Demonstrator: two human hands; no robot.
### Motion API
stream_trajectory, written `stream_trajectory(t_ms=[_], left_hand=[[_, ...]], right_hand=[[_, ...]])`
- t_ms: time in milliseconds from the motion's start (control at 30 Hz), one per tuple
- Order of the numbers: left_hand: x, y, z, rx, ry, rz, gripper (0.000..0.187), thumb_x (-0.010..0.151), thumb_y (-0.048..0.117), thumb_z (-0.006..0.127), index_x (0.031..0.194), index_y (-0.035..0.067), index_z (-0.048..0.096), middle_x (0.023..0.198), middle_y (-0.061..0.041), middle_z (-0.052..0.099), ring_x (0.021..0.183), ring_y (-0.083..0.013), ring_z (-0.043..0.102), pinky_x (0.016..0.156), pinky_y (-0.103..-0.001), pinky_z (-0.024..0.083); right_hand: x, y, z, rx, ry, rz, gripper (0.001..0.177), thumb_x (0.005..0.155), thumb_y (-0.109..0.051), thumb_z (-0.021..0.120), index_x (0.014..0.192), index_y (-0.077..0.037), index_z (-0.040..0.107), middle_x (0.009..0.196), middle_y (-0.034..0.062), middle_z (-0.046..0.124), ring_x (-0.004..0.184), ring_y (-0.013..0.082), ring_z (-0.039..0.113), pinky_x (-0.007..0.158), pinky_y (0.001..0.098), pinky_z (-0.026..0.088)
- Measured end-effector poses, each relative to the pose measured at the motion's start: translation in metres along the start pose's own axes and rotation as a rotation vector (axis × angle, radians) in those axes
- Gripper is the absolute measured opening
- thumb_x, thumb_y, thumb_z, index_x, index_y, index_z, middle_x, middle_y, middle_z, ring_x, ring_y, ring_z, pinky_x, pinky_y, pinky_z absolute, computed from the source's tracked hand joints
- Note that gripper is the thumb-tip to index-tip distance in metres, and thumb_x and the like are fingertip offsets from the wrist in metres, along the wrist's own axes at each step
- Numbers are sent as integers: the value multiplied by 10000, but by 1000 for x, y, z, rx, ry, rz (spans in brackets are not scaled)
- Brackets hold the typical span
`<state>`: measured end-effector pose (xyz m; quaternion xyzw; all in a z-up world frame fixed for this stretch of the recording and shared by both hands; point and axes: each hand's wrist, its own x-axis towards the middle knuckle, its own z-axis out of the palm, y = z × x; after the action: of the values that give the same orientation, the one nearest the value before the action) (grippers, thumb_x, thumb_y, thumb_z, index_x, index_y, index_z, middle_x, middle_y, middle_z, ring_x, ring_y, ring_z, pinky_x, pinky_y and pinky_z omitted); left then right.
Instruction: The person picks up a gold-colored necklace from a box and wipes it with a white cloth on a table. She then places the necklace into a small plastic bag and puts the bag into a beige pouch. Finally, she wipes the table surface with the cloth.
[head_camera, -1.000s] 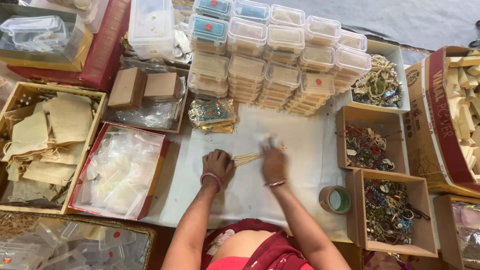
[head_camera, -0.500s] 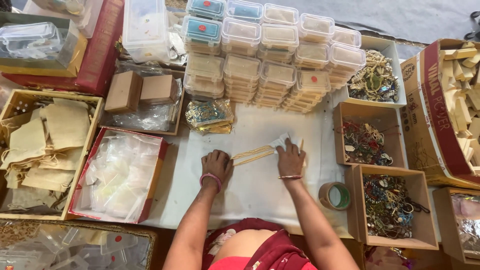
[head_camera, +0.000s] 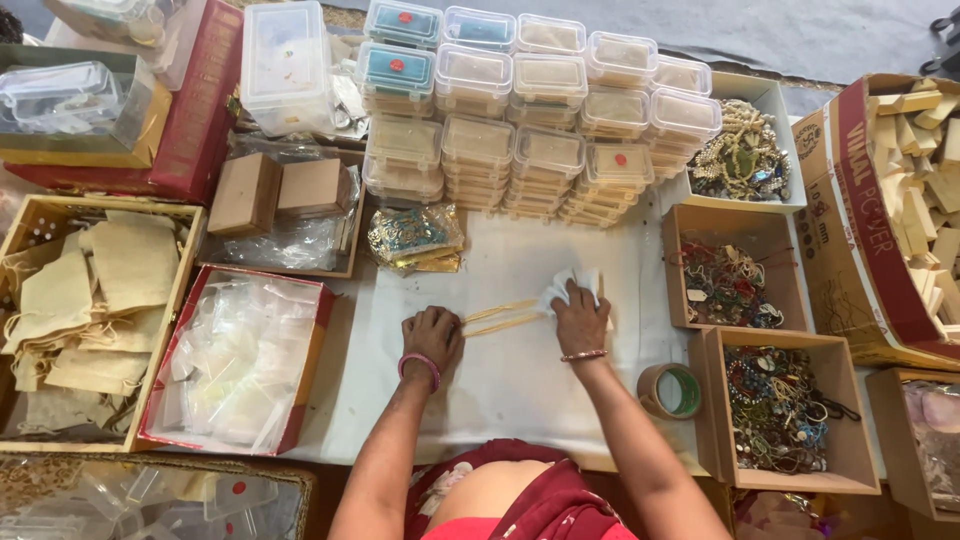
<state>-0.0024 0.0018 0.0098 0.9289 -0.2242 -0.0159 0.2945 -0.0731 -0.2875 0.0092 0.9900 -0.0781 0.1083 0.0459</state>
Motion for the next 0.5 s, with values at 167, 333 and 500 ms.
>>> stream_trajectory(t_ms=[167, 333, 500], left_hand=[[0, -4, 3, -38, 19, 46, 120, 854, 222, 730, 973, 224, 721, 1105, 6, 626, 1087, -211, 577, 998, -439, 354], [1, -5, 4, -62, 35, 41, 101, 861, 226, 724, 962, 223, 732, 1091, 5, 631, 1099, -204, 583, 1002, -440, 354], [-1, -10, 12, -36, 83, 47, 167, 822, 207, 714, 982, 158, 712, 1102, -20, 624, 1077, -230, 581, 1000, -446, 359]], right_hand=[[-18, 22, -8, 29, -85, 88, 191, 859, -129, 605, 969, -190, 748, 1447, 69, 586, 1325, 236, 512, 1070, 513, 333], [-12, 3, 3, 114, 128, 236, 389, 843, -33, 556, 1142, -161, 769, 1447, 112, 593, 1275, 283, 533, 1038, 512, 354], [-15, -65, -10, 729, 132, -365, 392, 898, -2, 584, 1263, -100, 690, 1506, 120, 559, 1379, 267, 538, 1131, 443, 441]])
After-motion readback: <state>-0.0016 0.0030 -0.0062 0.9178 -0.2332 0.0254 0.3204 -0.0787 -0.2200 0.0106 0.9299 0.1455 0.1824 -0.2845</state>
